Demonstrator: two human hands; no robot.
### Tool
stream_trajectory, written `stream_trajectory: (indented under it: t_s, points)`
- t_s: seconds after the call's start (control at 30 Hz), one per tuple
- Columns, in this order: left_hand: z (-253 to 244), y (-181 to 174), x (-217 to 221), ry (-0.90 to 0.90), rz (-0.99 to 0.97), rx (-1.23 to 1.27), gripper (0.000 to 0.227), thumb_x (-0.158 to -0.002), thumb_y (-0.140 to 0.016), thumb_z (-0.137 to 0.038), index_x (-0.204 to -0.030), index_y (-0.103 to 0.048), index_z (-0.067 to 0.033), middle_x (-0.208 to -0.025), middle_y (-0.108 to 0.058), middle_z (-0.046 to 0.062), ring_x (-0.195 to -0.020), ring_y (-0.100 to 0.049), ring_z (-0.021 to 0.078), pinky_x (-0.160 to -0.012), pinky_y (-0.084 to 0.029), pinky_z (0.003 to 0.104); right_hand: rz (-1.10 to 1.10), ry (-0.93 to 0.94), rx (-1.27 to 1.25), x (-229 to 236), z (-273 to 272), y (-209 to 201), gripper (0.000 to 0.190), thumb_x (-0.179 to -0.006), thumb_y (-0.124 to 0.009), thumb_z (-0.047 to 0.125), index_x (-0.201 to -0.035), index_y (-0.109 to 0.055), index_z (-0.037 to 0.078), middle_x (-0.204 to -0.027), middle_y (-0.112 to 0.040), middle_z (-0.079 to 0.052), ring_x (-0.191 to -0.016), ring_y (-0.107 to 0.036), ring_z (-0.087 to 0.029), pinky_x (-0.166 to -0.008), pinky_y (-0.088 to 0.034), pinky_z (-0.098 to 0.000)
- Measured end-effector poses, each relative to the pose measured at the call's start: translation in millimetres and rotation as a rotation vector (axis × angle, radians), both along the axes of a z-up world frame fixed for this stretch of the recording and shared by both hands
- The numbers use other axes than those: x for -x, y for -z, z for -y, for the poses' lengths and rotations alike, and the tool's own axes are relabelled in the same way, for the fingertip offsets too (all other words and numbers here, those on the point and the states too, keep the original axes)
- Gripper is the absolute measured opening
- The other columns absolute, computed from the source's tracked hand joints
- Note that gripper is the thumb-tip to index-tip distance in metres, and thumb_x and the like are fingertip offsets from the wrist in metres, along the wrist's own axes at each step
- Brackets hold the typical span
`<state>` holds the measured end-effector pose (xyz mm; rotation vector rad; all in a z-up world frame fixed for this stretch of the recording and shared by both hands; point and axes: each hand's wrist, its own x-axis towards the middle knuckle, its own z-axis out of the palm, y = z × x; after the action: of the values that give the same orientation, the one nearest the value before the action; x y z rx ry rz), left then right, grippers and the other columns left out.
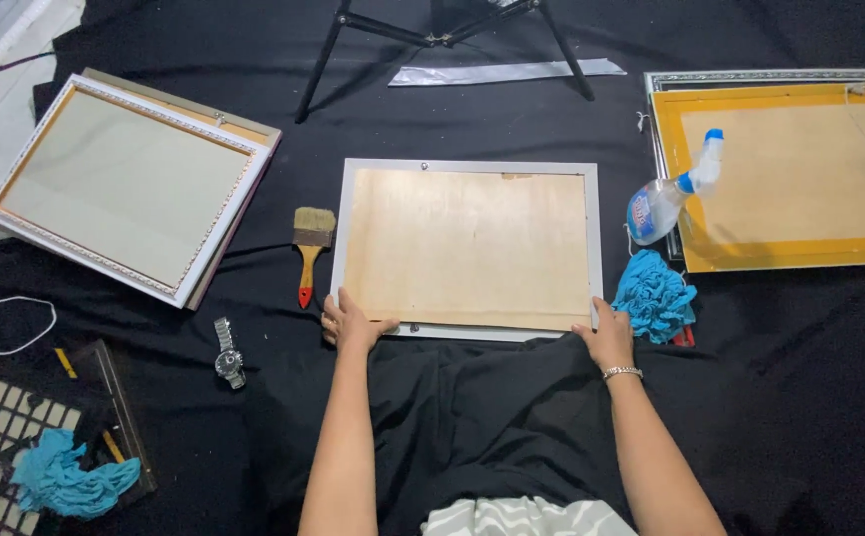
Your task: The person is securing a wooden backboard into a picture frame by threading a thin wire through attachment points.
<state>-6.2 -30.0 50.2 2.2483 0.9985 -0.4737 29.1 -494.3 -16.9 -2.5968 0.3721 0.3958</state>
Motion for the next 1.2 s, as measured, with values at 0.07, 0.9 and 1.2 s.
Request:
stream_trajectory:
  t_s: [0.07, 0.9, 1.2]
  points:
    - [3, -15, 2, 0.012, 0.001, 0.01, 0.133, -0.065, -0.096, -0.041, -0.166, -0.012, -0.0165, -0.168, -0.003, 0.011, -0.152, -0.014, 0.0441, -0.12, -0.025, 0.064, 0.02, -0.004, -0.024, -2, 5, 4, 0.071, -0.086, -0.079, 0.043, -0.15, -0.054, 0.023, -0.131, -0.056, -0.021, -0.128, -0.058, -0.042, -0.106, -0.048, -0.0491]
    - [4, 2, 6, 0.056, 0.161, -0.165, 0.118, -0.066, -0.092, -0.049, -0.16, -0.031, -0.0137, -0.147, -0.03, 0.007, -0.141, -0.031, 0.0389, -0.113, -0.036, 0.058, -0.286, -0.043, 0.168, 5, 40, 67, 0.03, -0.088, -0.069, 0.035, -0.115, -0.056, 0.032, -0.123, -0.065, -0.006, -0.118, -0.067, -0.036, -0.093, -0.052, -0.0582]
    - [17, 37, 2, 0.222, 0.267, -0.421, 0.106, -0.071, -0.09, -0.037, -0.159, -0.036, -0.0128, -0.16, -0.024, 0.016, -0.15, -0.017, 0.0441, -0.118, -0.02, 0.067, -0.082, -0.059, 0.345, 10, 8, -8, 0.012, -0.096, -0.051, 0.035, -0.1, -0.063, 0.033, -0.096, -0.078, 0.004, -0.107, -0.071, -0.026, -0.097, -0.042, -0.0473]
